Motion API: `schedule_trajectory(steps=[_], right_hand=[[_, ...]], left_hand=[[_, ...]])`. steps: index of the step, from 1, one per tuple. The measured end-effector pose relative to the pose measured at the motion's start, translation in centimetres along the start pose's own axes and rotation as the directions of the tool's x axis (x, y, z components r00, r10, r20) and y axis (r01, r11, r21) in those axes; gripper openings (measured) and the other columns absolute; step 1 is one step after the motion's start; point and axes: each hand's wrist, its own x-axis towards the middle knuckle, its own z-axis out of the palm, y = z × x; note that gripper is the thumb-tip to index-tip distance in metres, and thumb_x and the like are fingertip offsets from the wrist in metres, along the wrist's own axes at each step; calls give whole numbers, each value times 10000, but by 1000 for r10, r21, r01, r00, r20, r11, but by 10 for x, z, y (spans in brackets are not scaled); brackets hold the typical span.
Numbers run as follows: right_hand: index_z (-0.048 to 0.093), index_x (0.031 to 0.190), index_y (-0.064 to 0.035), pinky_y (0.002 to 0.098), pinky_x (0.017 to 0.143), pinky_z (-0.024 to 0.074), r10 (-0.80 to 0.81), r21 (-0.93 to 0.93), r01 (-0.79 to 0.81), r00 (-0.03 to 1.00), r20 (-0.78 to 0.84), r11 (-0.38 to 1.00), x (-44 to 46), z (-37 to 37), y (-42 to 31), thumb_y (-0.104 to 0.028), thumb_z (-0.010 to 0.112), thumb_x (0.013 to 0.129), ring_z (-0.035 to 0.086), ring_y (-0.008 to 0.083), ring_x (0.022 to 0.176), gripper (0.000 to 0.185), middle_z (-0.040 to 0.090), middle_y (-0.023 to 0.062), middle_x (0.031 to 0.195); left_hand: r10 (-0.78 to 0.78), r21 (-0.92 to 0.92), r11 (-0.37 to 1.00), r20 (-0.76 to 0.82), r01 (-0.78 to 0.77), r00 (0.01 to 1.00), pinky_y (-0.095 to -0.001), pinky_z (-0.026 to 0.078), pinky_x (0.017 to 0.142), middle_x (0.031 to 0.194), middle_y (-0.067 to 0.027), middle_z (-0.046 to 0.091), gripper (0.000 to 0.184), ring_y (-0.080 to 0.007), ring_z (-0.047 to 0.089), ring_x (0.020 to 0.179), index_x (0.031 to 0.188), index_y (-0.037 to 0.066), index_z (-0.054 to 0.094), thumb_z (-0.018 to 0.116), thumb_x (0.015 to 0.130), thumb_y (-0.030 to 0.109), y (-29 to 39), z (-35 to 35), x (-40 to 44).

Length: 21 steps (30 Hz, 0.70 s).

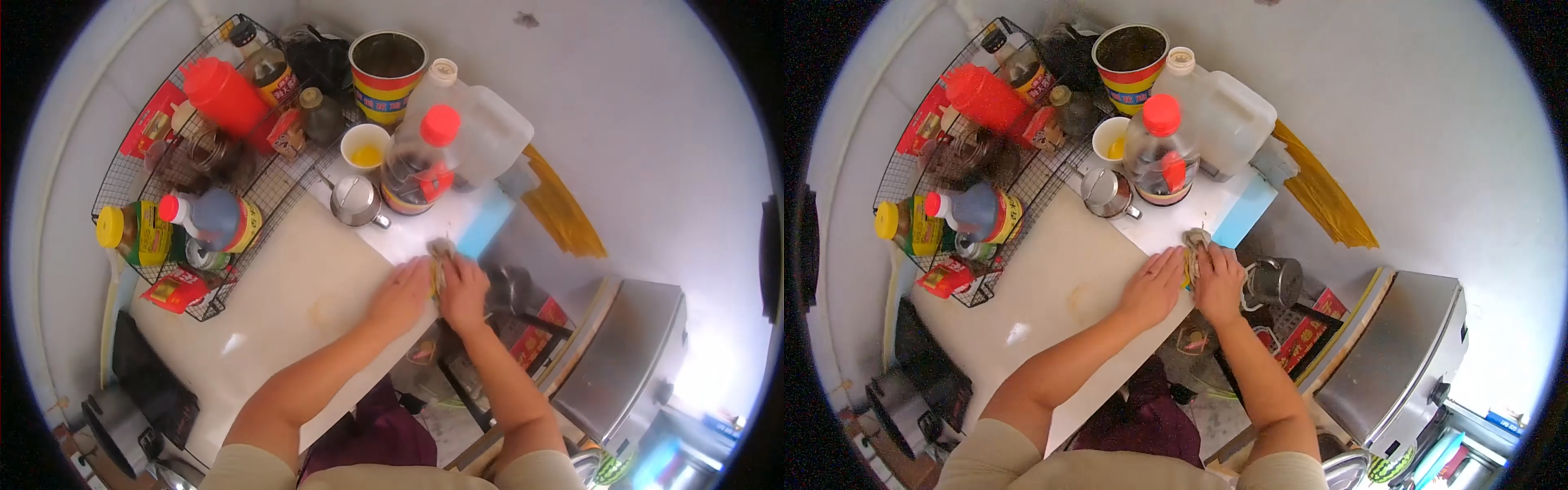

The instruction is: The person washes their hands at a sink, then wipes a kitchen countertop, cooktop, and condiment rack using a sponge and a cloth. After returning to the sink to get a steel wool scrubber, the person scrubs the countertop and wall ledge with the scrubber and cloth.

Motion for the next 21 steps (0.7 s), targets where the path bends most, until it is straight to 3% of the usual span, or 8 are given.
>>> schedule_trajectory(steps=[3, 6, 8, 12, 14, 15, 18, 21], right_hand=[[570, 1159, -78, 452, 795, 412, -8, 1, 8, 993, 120, 1000, 13, -2, 25, -128, 528, 780, 521, 306, 968, 385, 554, 116, 1086], [554, 1178, -70, 447, 822, 402, 122, -159, -148, 978, -167, 976, 62, 12, 55, -131, 505, 802, 503, 312, 1001, 384, 549, 130, 1110], [561, 1158, -58, 447, 818, 402, 211, -208, -250, 959, -190, 946, 71, 11, 48, -138, 510, 802, 510, 320, 966, 368, 555, 137, 1104], [569, 1097, -3, 440, 740, 425, 203, -144, -194, 978, 46, 970, 40, -3, -7, -151, 521, 801, 525, 310, 864, 334, 569, 132, 1027], [571, 1062, -2, 443, 704, 424, 39, -116, -22, 989, 142, 993, 10, -4, -40, -158, 520, 789, 526, 293, 853, 319, 553, 114, 999], [553, 1110, 2, 432, 746, 425, 32, -83, -9, 960, 278, 996, 1, -8, -56, -163, 519, 782, 515, 285, 917, 369, 522, 116, 1054], [527, 1161, 18, 421, 796, 417, -86, -37, 98, 965, 247, 995, -13, -4, -82, -169, 516, 781, 491, 284, 988, 423, 485, 127, 1118], [508, 1192, 30, 418, 827, 405, -52, -9, 58, 948, 315, 998, -6, -2, -88, -168, 508, 787, 466, 288, 1048, 450, 456, 145, 1170]], left_hand=[[28, 39, 999, -34, -27, 999, -402, 269, 1069, 1375, -170, 387, 478, -266, 363, 1281, 1247, -36, 449, 500, 816, 163, -5, -6, 16], [-22, 72, 997, -150, 33, 989, -401, 263, 1073, 1367, -171, 396, 474, -279, 373, 1273, 1249, -38, 446, 497, 820, 157, -12, 5, 65], [-69, 19, 997, -151, 73, 986, -396, 257, 1077, 1364, -171, 398, 481, -281, 362, 1278, 1252, -40, 442, 503, 818, 158, -9, 11, 70], [-62, -71, 996, -56, 58, 996, -387, 248, 1082, 1362, -176, 396, 482, -276, 331, 1299, 1246, -40, 452, 516, 812, 160, 1, -2, 18], [-104, -28, 994, 40, 105, 994, -384, 240, 1088, 1378, -166, 379, 478, -268, 314, 1309, 1239, -37, 464, 522, 806, 158, 2, -8, -24], [-152, -39, 987, 85, 156, 985, -386, 234, 1092, 1381, -169, 372, 476, -274, 316, 1307, 1236, -39, 467, 522, 805, 154, 1, -10, -46], [-216, 68, 975, 88, 211, 972, -398, 227, 1096, 1382, -182, 361, 484, -294, 324, 1298, 1238, -41, 464, 529, 794, 141, -12, -20, -107], [-301, 131, 947, 42, 294, 953, -420, 233, 1092, 1372, -209, 361, 498, -323, 338, 1284, 1246, -46, 453, 531, 783, 120, -34, -43, -137]])
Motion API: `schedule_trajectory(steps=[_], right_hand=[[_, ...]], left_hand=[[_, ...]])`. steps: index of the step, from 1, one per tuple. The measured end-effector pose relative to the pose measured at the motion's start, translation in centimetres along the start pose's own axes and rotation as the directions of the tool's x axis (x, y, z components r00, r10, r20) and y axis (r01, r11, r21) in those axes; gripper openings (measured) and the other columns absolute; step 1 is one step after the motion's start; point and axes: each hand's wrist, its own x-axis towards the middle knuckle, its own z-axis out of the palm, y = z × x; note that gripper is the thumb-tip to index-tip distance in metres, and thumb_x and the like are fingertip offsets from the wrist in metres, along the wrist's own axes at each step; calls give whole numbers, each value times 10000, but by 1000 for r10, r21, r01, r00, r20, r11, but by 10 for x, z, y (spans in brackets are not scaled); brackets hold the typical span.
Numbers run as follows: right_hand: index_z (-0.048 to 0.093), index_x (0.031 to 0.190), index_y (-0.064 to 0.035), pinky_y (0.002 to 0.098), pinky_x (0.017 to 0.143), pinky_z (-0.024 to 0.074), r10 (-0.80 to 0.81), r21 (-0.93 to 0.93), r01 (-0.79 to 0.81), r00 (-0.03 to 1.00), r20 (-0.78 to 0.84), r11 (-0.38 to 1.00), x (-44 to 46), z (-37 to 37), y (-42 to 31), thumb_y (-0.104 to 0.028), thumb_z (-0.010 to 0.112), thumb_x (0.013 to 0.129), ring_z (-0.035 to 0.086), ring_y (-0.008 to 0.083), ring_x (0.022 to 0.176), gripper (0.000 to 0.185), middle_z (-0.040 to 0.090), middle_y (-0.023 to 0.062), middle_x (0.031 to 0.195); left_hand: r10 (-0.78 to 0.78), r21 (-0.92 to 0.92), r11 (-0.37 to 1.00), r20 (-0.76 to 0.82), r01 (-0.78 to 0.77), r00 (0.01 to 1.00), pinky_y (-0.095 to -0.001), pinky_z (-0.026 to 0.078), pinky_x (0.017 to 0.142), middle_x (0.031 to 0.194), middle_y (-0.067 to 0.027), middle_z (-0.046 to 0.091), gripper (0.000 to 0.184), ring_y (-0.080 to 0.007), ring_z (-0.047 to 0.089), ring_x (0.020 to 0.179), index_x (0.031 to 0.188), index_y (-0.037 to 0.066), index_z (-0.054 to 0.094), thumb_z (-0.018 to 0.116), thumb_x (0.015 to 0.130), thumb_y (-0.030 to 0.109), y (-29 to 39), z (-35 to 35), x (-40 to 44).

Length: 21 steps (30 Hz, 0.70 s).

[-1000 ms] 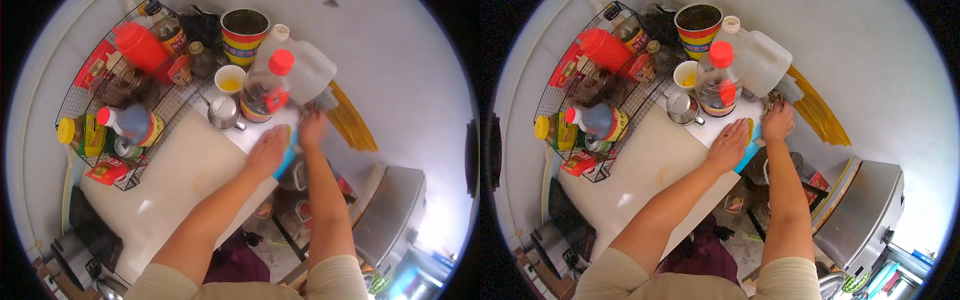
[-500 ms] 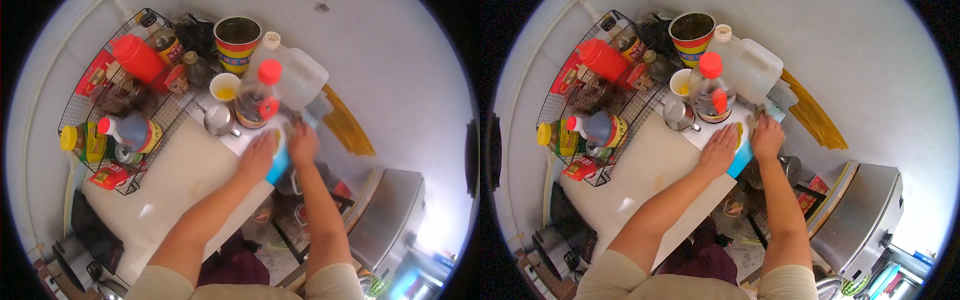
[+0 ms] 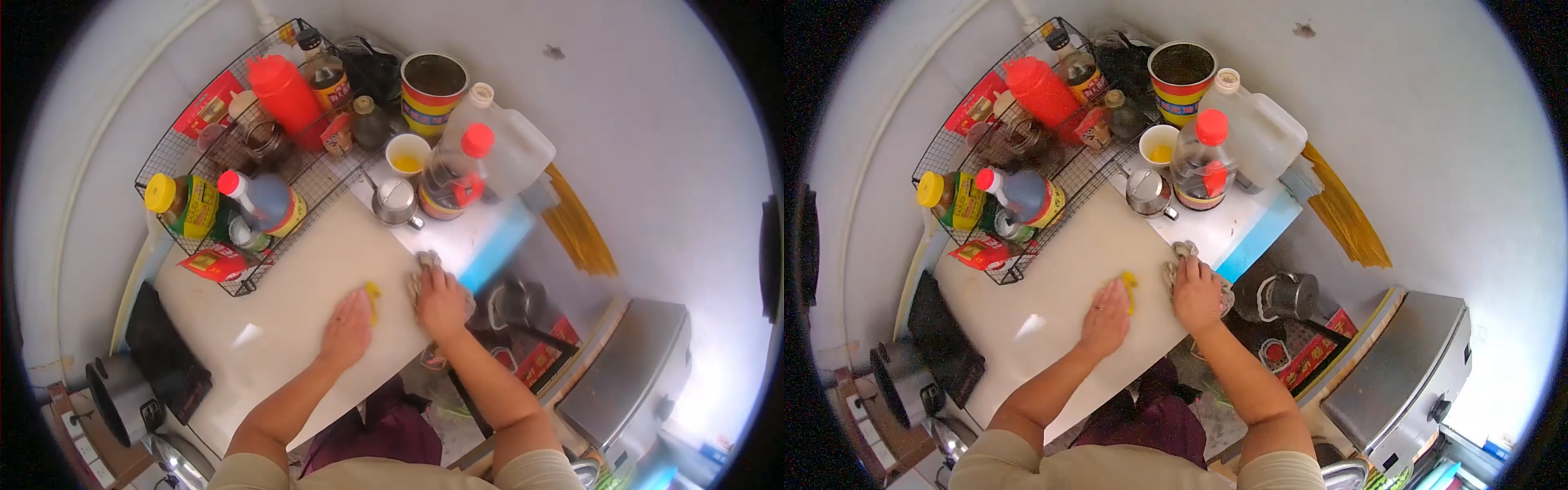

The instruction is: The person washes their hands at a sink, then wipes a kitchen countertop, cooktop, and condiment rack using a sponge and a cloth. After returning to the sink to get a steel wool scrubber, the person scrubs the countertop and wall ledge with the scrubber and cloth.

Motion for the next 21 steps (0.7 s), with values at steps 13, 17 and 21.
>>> schedule_trajectory(steps=[13, 17, 21], right_hand=[[430, 1304, -30, 414, 811, 462, -160, 647, 157, 986, -55, 746, 19, 4, -78, -147, 615, 767, 563, 319, 883, 580, 545, 209, 1099], [507, 1182, 10, 364, 662, 484, 508, 728, -328, 861, -32, 602, 55, -12, -32, -191, 622, 802, 623, 272, 759, 446, 628, 169, 898], [517, 1057, -21, 342, 532, 461, 403, 705, -244, 913, -65, 666, 87, 20, -1, -213, 616, 835, 609, 215, 589, 310, 611, 101, 740]], left_hand=[[-365, -314, 909, -278, 275, 888, -458, 303, 1029, 1319, -270, 350, 528, -424, 358, 1212, 1237, -40, 457, 560, 732, 72, -27, -9, -36], [-352, -344, 902, -234, 261, 906, -485, 310, 990, 1260, -244, 370, 540, -421, 368, 1155, 1240, 7, 476, 594, 719, 82, -38, -12, -74], [-311, -324, 921, -271, 218, 911, -515, 290, 969, 1223, -212, 387, 535, -389, 374, 1126, 1235, 56, 495, 617, 720, 128, -45, -19, -98]])
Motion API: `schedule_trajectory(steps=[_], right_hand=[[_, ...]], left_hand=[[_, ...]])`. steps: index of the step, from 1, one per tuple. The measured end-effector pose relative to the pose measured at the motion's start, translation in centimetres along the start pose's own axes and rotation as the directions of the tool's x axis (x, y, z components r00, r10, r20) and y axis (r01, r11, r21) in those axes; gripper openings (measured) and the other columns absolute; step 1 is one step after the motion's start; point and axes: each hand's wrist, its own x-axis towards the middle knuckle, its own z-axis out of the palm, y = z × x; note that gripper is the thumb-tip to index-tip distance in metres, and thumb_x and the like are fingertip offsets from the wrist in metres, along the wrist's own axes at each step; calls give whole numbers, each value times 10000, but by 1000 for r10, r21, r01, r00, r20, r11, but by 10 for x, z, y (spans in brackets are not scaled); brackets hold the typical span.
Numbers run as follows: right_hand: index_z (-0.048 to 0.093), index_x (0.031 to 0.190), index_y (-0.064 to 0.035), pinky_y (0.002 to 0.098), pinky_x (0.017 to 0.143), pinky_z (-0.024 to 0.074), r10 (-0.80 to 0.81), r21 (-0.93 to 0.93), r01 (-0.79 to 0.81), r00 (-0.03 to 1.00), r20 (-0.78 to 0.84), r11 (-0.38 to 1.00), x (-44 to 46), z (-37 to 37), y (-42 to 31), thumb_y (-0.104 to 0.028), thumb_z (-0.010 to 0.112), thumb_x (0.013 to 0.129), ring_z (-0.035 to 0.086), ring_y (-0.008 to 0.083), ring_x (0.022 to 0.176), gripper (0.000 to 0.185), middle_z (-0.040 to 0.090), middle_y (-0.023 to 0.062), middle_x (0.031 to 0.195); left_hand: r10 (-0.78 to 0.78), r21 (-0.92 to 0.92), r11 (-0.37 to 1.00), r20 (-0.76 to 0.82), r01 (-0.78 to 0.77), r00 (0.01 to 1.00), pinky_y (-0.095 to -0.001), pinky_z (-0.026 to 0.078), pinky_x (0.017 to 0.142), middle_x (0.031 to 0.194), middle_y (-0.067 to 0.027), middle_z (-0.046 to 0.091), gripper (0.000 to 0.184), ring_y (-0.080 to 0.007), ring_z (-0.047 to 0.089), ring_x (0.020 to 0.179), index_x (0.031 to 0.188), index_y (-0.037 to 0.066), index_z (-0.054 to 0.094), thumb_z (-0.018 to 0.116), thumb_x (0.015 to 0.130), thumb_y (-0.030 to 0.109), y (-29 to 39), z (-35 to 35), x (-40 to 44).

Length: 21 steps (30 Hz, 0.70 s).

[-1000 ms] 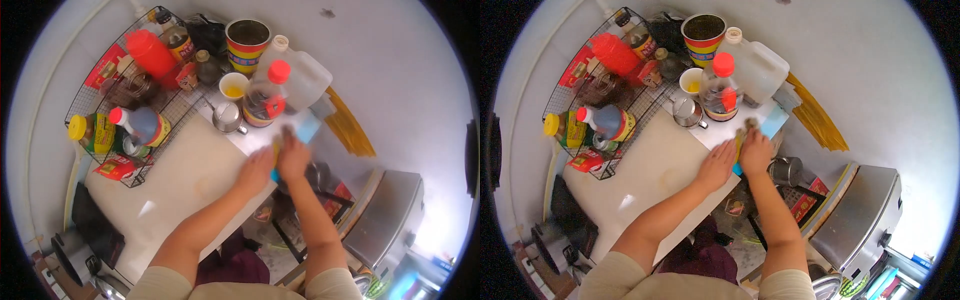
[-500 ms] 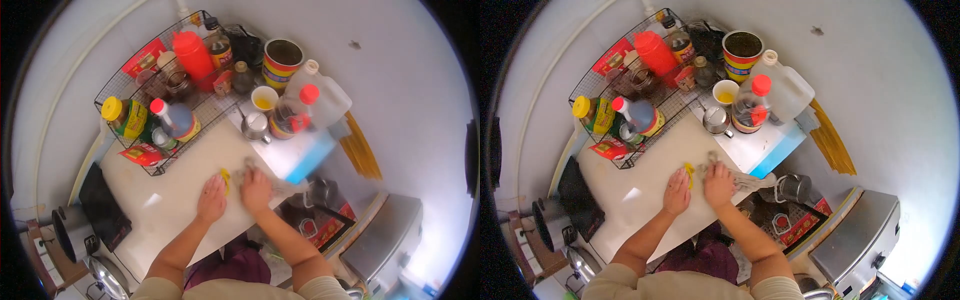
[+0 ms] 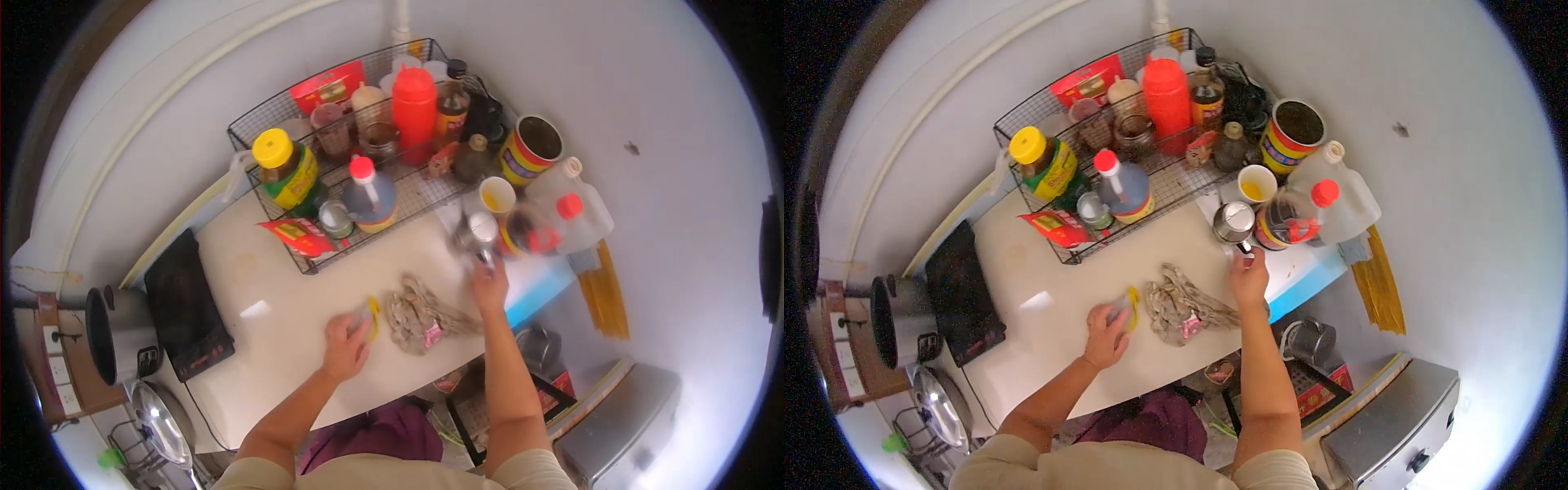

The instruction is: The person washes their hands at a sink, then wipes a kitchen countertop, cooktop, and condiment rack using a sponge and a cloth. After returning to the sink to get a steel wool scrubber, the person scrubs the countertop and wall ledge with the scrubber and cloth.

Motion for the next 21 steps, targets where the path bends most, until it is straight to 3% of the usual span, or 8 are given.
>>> schedule_trajectory(steps=[5, 10, 13, 16, 17, 19, 20, 21], right_hand=[[547, 864, -62, 245, 454, 392, 144, 327, -235, 950, 279, 915, -4, 3, -36, -231, 523, 924, 565, 109, 542, 181, 587, 23, 673], [530, 775, -43, 226, 519, 390, 187, 449, -262, 961, 206, 854, -23, 12, -24, -228, 526, 923, 479, 83, 565, 237, 574, 17, 700], [518, 804, -47, 232, 532, 401, 240, 488, -294, 956, 171, 822, -40, 4, -11, -207, 510, 925, 514, 87, 612, 201, 584, 30, 719], [494, 883, -42, 227, 539, 411, 210, 529, -244, 970, 125, 813, -50, -7, -5, -182, 519, 913, 536, 97, 625, 146, 595, 45, 761], [468, 1031, -23, 243, 541, 430, 241, 504, -260, 965, 104, 824, -55, -9, -7, -135, 545, 892, 546, 102, 632, 195, 595, 60, 790], [442, 1114, -17, 260, 547, 445, 325, 383, -273, 943, -77, 882, -64, -4, 7, -100, 564, 868, 547, 112, 628, 287, 591, 71, 797], [429, 1156, -14, 269, 550, 452, 355, 321, -289, 919, -170, 902, -71, -3, 12, -82, 574, 857, 547, 118, 626, 339, 589, 76, 800], [427, 1184, -4, 289, 574, 468, 179, 137, -154, 965, -190, 979, -85, 1, 0, -73, 581, 847, 554, 141, 632, 377, 589, 90, 819]], left_hand=[[-81, -6, 997, -66, 81, 995, -513, 288, 951, 1223, -194, 405, 509, -375, 379, 1135, 1224, 77, 508, 611, 731, 148, -8, -16, -11], [-69, -109, 992, -40, 64, 997, -458, 317, 952, 1166, -149, 507, 476, -329, 446, 1105, 1225, 68, 506, 576, 755, 105, -18, -35, -18], [-32, -238, 970, 80, 50, 996, -435, 336, 961, 1161, -136, 538, 464, -312, 479, 1098, 1227, 64, 504, 562, 767, 94, -27, -31, -33], [145, -359, 932, 261, -44, 954, -438, 340, 976, 1202, -151, 523, 459, -310, 477, 1124, 1230, 68, 506, 554, 774, 93, -24, -39, -35], [198, -374, 924, 279, -83, 940, -439, 344, 978, 1217, -153, 519, 457, -315, 477, 1133, 1232, 71, 504, 554, 779, 77, -23, -41, -35], [298, -406, 900, 313, -156, 902, -439, 352, 980, 1248, -156, 511, 454, -325, 477, 1150, 1237, 78, 502, 554, 788, 44, -22, -43, -37], [200, -379, 919, 215, -107, 956, -420, 382, 947, 1222, -148, 526, 432, -310, 506, 1102, 1223, 76, 507, 558, 795, 48, -25, -42, -36], [100, -358, 932, 109, -54, 989, -401, 412, 914, 1197, -139, 541, 410, -296, 536, 1054, 1210, 73, 513, 562, 803, 53, -31, -41, -30]])
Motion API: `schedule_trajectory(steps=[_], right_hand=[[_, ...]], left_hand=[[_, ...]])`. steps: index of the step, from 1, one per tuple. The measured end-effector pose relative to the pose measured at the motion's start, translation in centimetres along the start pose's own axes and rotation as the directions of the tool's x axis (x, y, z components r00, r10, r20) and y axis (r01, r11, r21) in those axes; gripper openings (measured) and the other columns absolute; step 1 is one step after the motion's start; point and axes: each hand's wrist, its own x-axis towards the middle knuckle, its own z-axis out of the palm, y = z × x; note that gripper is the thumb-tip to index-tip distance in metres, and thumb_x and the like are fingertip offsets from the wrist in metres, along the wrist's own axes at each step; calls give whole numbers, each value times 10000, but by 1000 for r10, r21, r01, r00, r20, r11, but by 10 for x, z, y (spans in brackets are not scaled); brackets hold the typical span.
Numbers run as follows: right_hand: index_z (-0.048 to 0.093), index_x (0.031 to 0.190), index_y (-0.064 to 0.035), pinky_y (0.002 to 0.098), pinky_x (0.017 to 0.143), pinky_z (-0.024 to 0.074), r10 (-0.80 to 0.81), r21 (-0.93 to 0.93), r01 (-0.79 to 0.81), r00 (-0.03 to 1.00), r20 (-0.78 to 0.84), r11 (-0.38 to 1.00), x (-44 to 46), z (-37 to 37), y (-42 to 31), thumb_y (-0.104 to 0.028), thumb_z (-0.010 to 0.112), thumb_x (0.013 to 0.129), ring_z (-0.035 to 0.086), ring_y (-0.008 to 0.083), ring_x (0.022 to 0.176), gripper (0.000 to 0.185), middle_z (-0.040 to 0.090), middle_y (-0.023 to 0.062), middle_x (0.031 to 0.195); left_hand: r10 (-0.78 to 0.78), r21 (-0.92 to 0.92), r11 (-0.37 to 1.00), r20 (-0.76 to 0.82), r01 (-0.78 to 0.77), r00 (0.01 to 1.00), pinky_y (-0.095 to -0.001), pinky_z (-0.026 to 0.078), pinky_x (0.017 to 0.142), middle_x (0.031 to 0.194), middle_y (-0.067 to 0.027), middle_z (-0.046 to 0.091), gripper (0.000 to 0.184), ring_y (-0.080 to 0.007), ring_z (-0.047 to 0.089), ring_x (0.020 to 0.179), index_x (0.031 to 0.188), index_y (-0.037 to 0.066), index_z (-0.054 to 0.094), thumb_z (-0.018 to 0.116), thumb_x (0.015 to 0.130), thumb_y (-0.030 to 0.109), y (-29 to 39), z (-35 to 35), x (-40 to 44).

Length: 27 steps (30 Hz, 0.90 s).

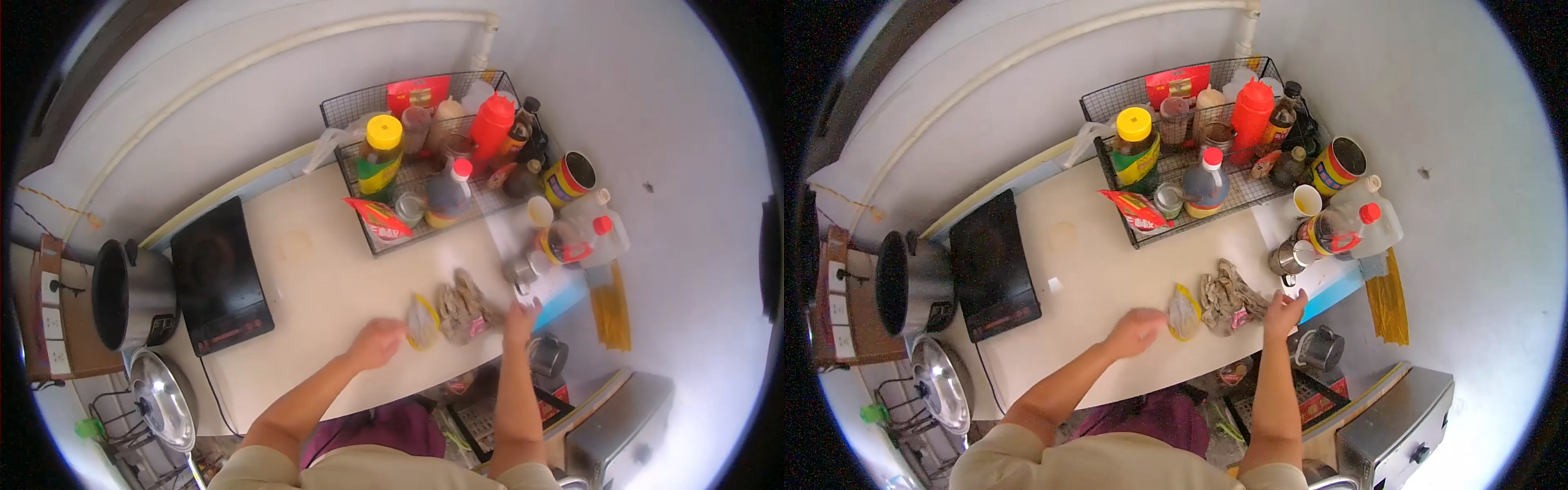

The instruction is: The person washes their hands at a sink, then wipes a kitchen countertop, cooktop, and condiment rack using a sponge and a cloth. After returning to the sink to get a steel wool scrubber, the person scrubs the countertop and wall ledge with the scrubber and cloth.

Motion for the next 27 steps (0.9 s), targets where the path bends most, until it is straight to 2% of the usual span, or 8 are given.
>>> schedule_trajectory(steps=[1, 3, 5, 7, 10, 16, 20, 27], right_hand=[[424, 1211, 5, 310, 598, 484, -182, -155, 181, 983, 9, 971, -16, 2, -9, -64, 588, 836, 561, 164, 638, 414, 588, 103, 838], [441, 1202, 15, 321, 621, 491, -23, 9, 22, 947, 319, 1000, -64, 6, -53, -68, 590, 835, 572, 190, 672, 405, 587, 121, 875], [460, 1195, 18, 324, 669, 494, -488, -112, 587, 751, 444, 802, -85, 20, -62, -69, 582, 841, 581, 204, 746, 384, 582, 141, 954], [464, 1193, 12, 319, 697, 493, -482, -6, 529, 778, 404, 848, -87, 42, -69, -64, 578, 841, 584, 206, 790, 378, 578, 150, 998], [461, 1197, 11, 317, 736, 489, -403, 109, 393, 831, 384, 913, -79, 68, -99, -62, 577, 842, 594, 207, 818, 381, 575, 158, 1041], [440, 1220, 7, 300, 663, 517, -304, 171, 254, 844, 442, 952, -50, 82, -118, -78, 577, 849, 605, 190, 818, 404, 575, 163, 1052], [413, 1236, 4, 297, 581, 549, -263, 177, 205, 864, 428, 963, -27, 75, -112, -101, 558, 869, 602, 179, 826, 409, 563, 157, 1068], [341, 1260, -9, 339, 606, 570, -60, 236, -65, 873, 484, 970, 30, 94, -113, -153, 571, 876, 580, 209, 839, 470, 494, 152, 1124]], left_hand=[[-55, 10, 998, -139, 57, 989, -382, 442, 882, 1172, -130, 556, 388, -282, 565, 1006, 1196, 70, 518, 566, 811, 57, -7, -4, 6], [-324, -150, 946, -439, 287, 838, -355, 482, 772, 1098, -158, 568, 335, -290, 598, 846, 1120, 46, 530, 586, 790, 54, -15, -26, 32], [-507, -384, 862, -639, 331, 578, -332, 482, 728, 995, -163, 593, 275, -265, 596, 780, 1056, 37, 540, 599, 788, 62, 8, -60, 71], [-486, -321, 870, -687, 374, 541, -372, 485, 722, 950, -194, 595, 313, -311, 596, 809, 1064, 24, 513, 614, 775, 89, -5, -72, 102], [-453, -82, 855, -596, 511, 663, -436, 482, 727, 944, -233, 593, 385, -385, 591, 837, 1095, 7, 465, 619, 758, 112, -22, -82, 136], [-519, -41, 819, -480, 572, 708, -477, 467, 757, 876, -265, 618, 346, -422, 586, 888, 1050, -32, 453, 567, 737, 61, -38, -84, 151], [-541, -33, 797, -486, 604, 687, -486, 472, 757, 888, -266, 610, 351, -423, 588, 867, 1060, -47, 445, 557, 745, 58, -41, -80, 154], [-562, 14, 761, -484, 648, 671, -474, 473, 763, 885, -261, 614, 369, -415, 591, 871, 1060, -37, 454, 584, 741, 94, -25, -90, 156]])
